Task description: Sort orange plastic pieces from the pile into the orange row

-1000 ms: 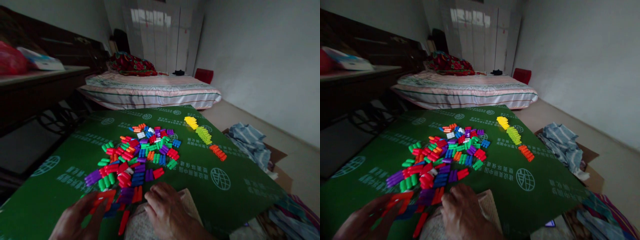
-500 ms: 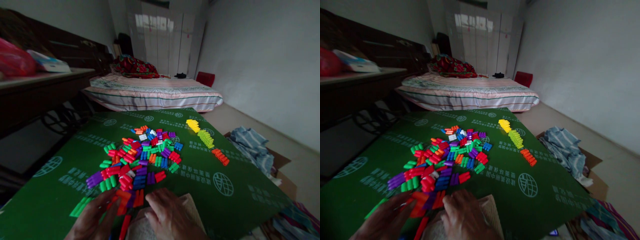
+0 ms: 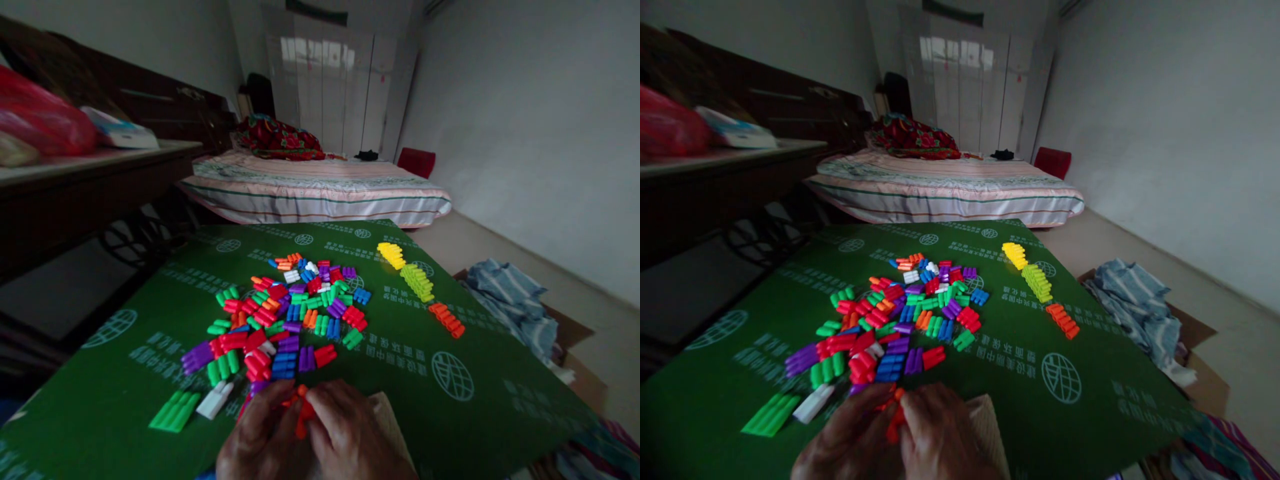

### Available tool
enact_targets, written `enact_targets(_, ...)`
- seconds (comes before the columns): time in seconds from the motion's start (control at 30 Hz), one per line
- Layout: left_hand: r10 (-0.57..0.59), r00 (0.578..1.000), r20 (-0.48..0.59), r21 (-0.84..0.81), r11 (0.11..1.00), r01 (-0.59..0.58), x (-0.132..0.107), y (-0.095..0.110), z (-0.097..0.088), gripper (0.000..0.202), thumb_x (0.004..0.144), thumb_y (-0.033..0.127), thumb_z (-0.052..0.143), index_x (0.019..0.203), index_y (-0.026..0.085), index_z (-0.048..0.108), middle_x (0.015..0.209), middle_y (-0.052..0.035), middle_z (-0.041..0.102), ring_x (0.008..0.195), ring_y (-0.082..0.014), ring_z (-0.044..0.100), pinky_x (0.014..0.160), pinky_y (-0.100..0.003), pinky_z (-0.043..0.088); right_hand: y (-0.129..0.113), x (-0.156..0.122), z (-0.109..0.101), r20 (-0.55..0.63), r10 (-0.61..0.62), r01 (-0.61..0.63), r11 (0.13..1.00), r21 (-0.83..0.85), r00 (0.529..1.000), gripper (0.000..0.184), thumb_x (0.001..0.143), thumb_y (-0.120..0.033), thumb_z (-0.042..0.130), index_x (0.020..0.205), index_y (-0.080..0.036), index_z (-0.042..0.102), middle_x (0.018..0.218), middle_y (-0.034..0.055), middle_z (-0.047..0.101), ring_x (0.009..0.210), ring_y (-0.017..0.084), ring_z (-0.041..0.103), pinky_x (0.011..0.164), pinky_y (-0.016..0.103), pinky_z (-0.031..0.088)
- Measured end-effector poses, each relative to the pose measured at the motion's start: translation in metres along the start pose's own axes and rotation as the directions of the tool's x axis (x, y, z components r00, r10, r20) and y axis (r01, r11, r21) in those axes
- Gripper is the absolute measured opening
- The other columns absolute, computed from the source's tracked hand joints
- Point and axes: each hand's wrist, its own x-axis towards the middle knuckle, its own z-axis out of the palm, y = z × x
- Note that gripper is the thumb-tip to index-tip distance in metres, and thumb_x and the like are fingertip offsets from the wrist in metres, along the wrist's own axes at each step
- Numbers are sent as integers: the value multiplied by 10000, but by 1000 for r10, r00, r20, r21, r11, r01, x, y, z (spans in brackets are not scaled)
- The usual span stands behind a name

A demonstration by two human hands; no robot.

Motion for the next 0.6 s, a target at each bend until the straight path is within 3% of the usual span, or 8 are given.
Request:
enact_targets(0.2,-80,997,5,-136,988,80,3,-6,4,376,635,502,723,912,250,694,1016,-46,726,942,-244,682,824,-327,606,6,-4,2,-27,2,-2,1000,-9,1000,418,745,-85,592,1122,-252,521,947,-7,651,860,185,623,728,309,489)
enact_targets(0.3,-86,996,-7,-148,985,84,4,-6,10,345,617,450,738,901,259,689,1022,-23,722,970,-239,675,868,-332,594,9,-5,4,-22,3,-3,1000,-11,1000,438,711,-83,593,1113,-245,526,931,2,652,856,195,624,707,313,493)
enact_targets(0.43,-46,999,-14,-73,996,45,7,-5,19,318,560,423,765,822,251,708,947,-21,730,897,-237,692,808,-306,610,8,-7,4,-52,22,-23,1000,-13,998,407,691,-78,579,1061,-242,541,912,10,655,842,203,624,694,316,502)
enact_targets(0.6,-49,997,51,-90,994,54,2,-7,18,383,675,475,703,988,257,682,1062,-41,713,919,-232,692,798,-306,611,15,-12,-7,-155,29,-35,999,-37,987,502,710,-84,552,1185,-245,534,993,27,678,891,206,644,746,322,537)
